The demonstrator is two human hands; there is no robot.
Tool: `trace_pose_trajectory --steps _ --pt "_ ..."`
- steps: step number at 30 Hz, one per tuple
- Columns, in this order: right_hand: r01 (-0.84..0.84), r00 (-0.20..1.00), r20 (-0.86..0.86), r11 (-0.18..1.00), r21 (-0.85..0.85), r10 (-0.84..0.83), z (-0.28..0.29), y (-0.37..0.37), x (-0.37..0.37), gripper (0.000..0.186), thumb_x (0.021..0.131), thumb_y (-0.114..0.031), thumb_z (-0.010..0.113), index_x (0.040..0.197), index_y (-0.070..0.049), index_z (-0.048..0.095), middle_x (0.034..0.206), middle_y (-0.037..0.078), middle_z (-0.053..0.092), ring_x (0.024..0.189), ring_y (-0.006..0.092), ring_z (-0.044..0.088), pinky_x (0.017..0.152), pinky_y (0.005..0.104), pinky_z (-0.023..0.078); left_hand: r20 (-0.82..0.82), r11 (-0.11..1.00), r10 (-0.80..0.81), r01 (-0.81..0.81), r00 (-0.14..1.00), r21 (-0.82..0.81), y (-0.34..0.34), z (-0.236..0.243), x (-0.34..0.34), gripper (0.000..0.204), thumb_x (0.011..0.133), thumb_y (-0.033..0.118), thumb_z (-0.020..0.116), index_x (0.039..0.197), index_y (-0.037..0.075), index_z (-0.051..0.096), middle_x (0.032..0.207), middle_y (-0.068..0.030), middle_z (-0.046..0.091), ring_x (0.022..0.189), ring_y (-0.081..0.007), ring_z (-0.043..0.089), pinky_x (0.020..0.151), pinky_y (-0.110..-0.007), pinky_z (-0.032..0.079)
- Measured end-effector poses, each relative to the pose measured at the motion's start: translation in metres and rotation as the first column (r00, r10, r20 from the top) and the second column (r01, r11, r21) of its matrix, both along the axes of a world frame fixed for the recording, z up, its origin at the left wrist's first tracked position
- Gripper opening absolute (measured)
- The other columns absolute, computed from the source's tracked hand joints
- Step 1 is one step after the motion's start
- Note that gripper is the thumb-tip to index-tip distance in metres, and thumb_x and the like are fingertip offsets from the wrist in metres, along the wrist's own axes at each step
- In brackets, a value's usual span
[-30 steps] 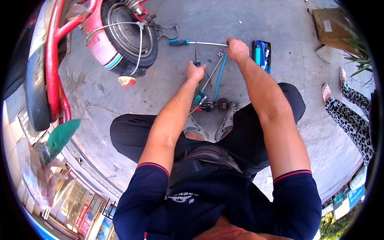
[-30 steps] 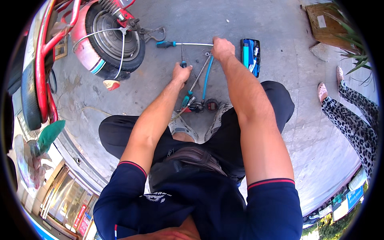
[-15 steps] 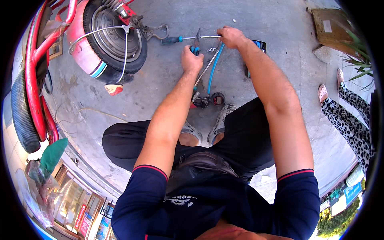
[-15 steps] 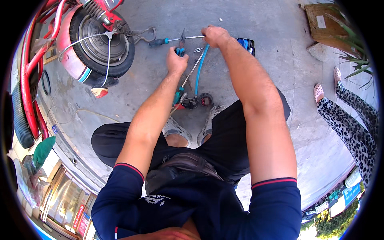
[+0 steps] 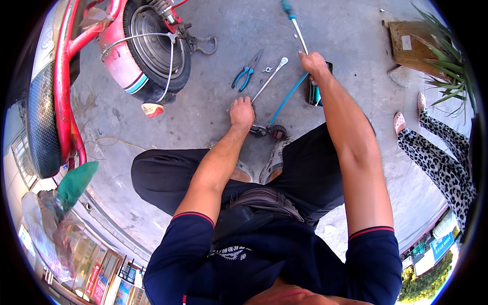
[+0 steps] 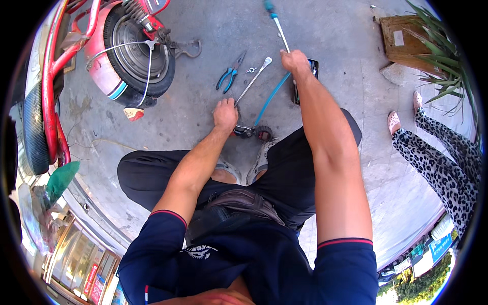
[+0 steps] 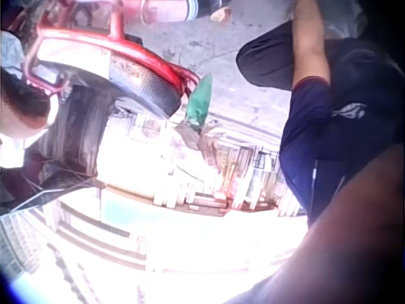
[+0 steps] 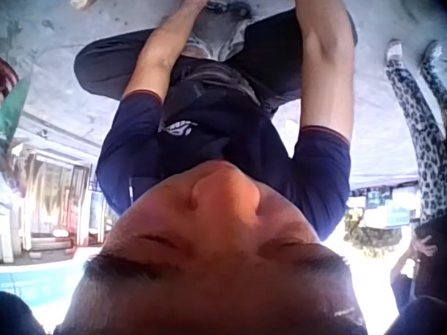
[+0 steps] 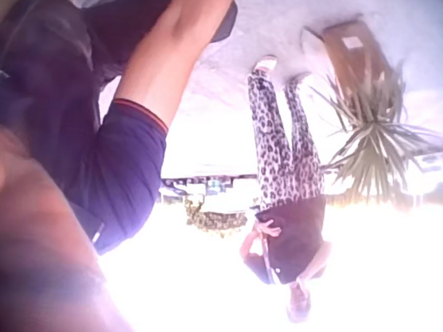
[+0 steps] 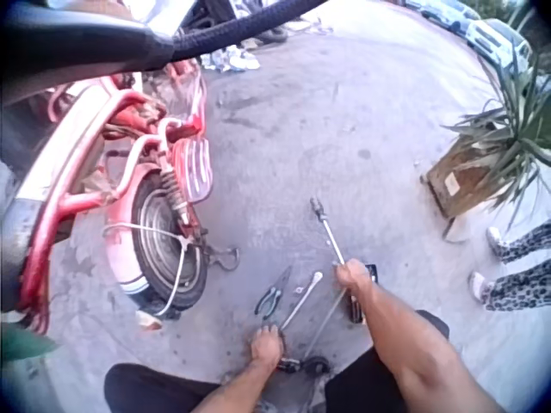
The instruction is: The person uses pliers to work on the wiring near the rear wheel of an electric scooter, walks to a toolbox to retrieve more tools, and uses a metal prying tool to manipulate the wheel assembly.
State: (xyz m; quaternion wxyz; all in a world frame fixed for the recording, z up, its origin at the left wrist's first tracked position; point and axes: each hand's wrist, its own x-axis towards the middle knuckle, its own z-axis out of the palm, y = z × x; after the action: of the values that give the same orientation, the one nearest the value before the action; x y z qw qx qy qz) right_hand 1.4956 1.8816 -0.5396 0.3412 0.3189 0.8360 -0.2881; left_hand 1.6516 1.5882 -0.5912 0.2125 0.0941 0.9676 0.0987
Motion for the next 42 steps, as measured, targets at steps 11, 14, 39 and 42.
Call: trace_pose_trajectory --steps 11,14,39,42 --pt "-0.014 0.598 -0.800 0.999 0.050 0.049 0.105 -0.023 0.007 0.027 0.095 -0.033 0.062 0.096 -0.007 0.070 0.087 0.014 0.066 0.081 0.0338 0.066 0.073 0.0420 0.052 0.808 0.309 0.275 -0.844 0.521 0.439 0.011 0.076 -0.048 0.046 0.100 0.049 0.053 0.116 0.006 0.058 0.075 -0.0045 0.060 0.058 -0.0125 0.058 0.048 -0.031 0.048" --pt "-0.216 0.668 -0.657 0.937 0.276 0.348 0.102 -0.011 0.002 0.022 0.094 -0.029 0.062 0.101 -0.011 0.071 0.090 0.015 0.068 0.084 0.0366 0.067 0.074 0.0451 0.053 0.936 0.116 0.077 -0.936 0.343 0.333 0.004 0.119 -0.102 0.058 0.100 0.060 0.044 0.126 0.009 0.058 0.088 -0.0024 0.062 0.072 -0.0097 0.057 0.058 -0.027 0.048" --pt "0.621 0.633 0.139 0.392 -0.679 -0.762 -0.031 -0.067 0.027 0.020 0.101 -0.014 0.052 0.116 -0.001 0.048 0.098 0.019 0.065 0.074 0.0280 0.067 0.058 0.0403 0.058 0.152 0.897 0.219 -0.260 0.964 0.358 0.011 0.064 -0.064 0.044 0.082 0.032 0.077 0.112 0.002 0.065 0.099 -0.0172 0.069 0.091 -0.0344 0.067 0.084 -0.042 0.054" --pt "0.643 0.649 0.135 0.445 -0.624 -0.749 -0.049 -0.077 0.022 0.017 0.101 -0.013 0.054 0.112 -0.002 0.052 0.093 0.016 0.065 0.072 0.0270 0.067 0.058 0.0399 0.058 0.461 0.995 0.078 -0.040 0.884 -0.092 -0.038 0.058 0.008 0.048 0.077 0.041 0.079 0.104 0.003 0.064 0.102 -0.0201 0.070 0.098 -0.0382 0.067 0.085 -0.046 0.054"
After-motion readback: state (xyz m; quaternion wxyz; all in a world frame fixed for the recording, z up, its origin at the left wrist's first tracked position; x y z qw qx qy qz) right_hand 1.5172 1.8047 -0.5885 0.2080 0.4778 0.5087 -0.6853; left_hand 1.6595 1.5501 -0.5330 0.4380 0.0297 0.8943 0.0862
